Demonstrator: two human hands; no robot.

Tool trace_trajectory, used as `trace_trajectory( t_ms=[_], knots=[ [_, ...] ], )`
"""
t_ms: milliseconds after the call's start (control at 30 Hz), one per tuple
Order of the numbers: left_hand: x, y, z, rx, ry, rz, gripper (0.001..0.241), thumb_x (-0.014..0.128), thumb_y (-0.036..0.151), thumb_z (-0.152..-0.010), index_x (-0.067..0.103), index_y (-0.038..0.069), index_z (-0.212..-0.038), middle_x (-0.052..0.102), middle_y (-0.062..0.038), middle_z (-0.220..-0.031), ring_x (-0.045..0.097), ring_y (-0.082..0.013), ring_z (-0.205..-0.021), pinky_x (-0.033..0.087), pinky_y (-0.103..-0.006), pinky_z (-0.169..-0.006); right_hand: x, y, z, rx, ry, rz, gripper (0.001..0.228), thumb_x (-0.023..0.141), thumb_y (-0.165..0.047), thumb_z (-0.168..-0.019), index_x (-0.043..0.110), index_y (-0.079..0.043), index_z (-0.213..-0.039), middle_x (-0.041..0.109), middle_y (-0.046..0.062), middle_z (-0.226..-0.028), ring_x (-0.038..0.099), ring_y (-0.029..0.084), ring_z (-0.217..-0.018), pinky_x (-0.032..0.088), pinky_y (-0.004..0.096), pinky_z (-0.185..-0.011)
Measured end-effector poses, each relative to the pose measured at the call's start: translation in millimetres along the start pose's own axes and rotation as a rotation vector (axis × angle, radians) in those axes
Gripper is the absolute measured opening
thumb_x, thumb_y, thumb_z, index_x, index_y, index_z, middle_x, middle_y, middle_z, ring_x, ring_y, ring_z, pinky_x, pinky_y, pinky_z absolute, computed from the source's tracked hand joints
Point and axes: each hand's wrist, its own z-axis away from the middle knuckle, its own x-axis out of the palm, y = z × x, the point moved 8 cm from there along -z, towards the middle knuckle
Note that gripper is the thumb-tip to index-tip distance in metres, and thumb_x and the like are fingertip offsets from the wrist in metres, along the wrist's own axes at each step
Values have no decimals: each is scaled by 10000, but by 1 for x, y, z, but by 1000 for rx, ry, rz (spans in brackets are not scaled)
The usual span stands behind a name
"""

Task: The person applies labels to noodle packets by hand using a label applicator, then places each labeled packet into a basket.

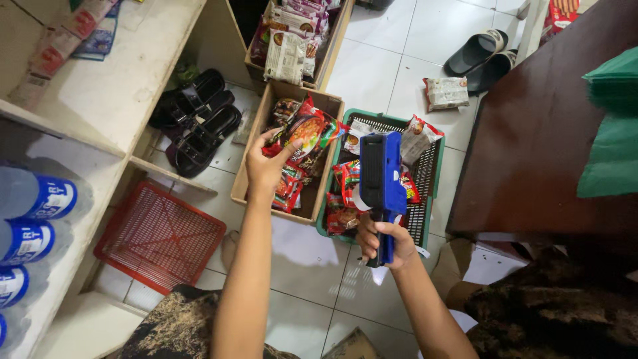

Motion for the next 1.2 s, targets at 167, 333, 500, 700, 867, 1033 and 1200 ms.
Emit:
trace_trajectory(
  t_ms=[167, 333, 500, 700, 867, 1033, 1200],
  knots=[
    [-4, 17, 9, -96, 4, 215, 532, 899, 176, -762, 673, -3, -1209, 766, -88, -1053, 729, -124, -895, 607, -279, -817, 15, 1, -3, 25, 12, 87, 236, 624, -241, -969, 506, -82, -843, 543, 60, -687, 575, 222, -608, 566, 372, -615],
    [-14, 32, 13, -57, 42, 234, 530, 907, 139, -746, 651, -1, -1189, 750, -79, -1029, 713, -112, -870, 603, -279, -795, 33, -1, -7, 7, 33, 89, 274, 581, -210, -1038, 488, -102, -803, 526, 31, -617, 534, 160, -554, 441, 317, -505],
    [-24, 35, 17, -66, 55, 212, 385, 896, 197, -814, 712, -29, -1067, 773, -78, -990, 693, -109, -848, 569, -270, -779, 40, 2, -3, 33, 17, 111, 302, 573, -206, -1044, 476, -106, -776, 525, 20, -594, 496, 160, -498, 429, 296, -493],
    [-27, 66, 24, -12, 60, 217, 330, 822, 262, -898, 721, -12, -1052, 775, -64, -986, 686, -87, -865, 555, -255, -816, 40, 2, 11, 35, 1, 127, 286, 616, -206, -1015, 493, -83, -790, 544, 45, -645, 552, 195, -560, 481, 342, -531],
    [-29, 116, 35, 73, 1, 308, 300, 771, 191, -942, 729, -28, -1142, 771, -64, -1050, 669, -72, -909, 542, -246, -842, 38, -4, 19, -25, 34, 238, 225, 680, -213, -944, 536, -50, -886, 578, 96, -722, 619, 255, -641, 546, 397, -622],
    [-35, 152, 52, 88, -45, 358, 284, 727, 155, -975, 718, -48, -1173, 769, -66, -1061, 668, -71, -909, 544, -240, -837, 43, -6, 30, -20, 56, 231, 219, 697, -201, -933, 548, -40, -939, 588, 101, -744, 636, 269, -666, 562, 412, -643],
    [-50, 164, 81, 128, 5, 251, 270, 678, 165, -1004, 744, -54, -1147, 780, -50, -1020, 671, -54, -868, 543, -218, -807, 64, -8, 38, -29, 78, 270, 213, 694, -190, -940, 549, -34, -950, 590, 105, -753, 647, 272, -687, 573, 433, -656]
  ],
)
